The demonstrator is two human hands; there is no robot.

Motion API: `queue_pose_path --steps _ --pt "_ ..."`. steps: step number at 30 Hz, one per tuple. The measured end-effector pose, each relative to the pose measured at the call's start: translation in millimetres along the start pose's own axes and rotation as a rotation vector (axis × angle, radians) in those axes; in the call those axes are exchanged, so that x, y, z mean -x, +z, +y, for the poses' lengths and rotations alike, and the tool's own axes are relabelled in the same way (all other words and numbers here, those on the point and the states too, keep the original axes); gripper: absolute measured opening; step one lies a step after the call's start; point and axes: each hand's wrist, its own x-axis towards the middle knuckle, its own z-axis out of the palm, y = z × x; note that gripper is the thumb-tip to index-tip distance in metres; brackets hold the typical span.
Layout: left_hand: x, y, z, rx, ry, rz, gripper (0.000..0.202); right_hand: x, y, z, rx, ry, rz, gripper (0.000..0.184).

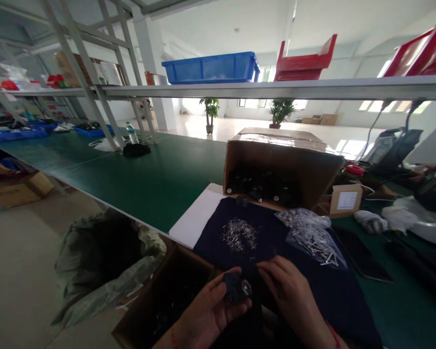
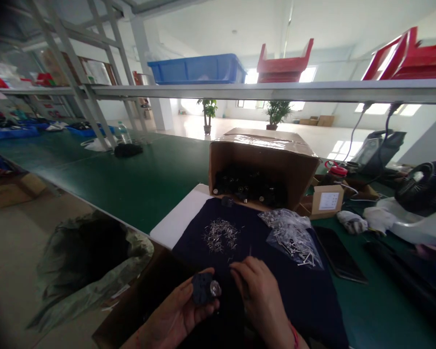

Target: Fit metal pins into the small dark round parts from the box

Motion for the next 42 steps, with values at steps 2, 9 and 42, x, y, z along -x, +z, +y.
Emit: queue_pose_path --steps 2,9,42 --pt "-4 1.2 4 0.041 0.048 0.04 0.043 -11 3 16 0.131 -0.009 -0.003 0.023" --pt "-6 1.2 13 0.116 0.106 0.141 0.038 -36 8 32 0.371 -0.091 -0.169 0.021" --pt "-12 20.3 -6 0.049 0.02 -0.04 0.04 -11 -16 -49 0.051 -0.214 -0.009 0.026"
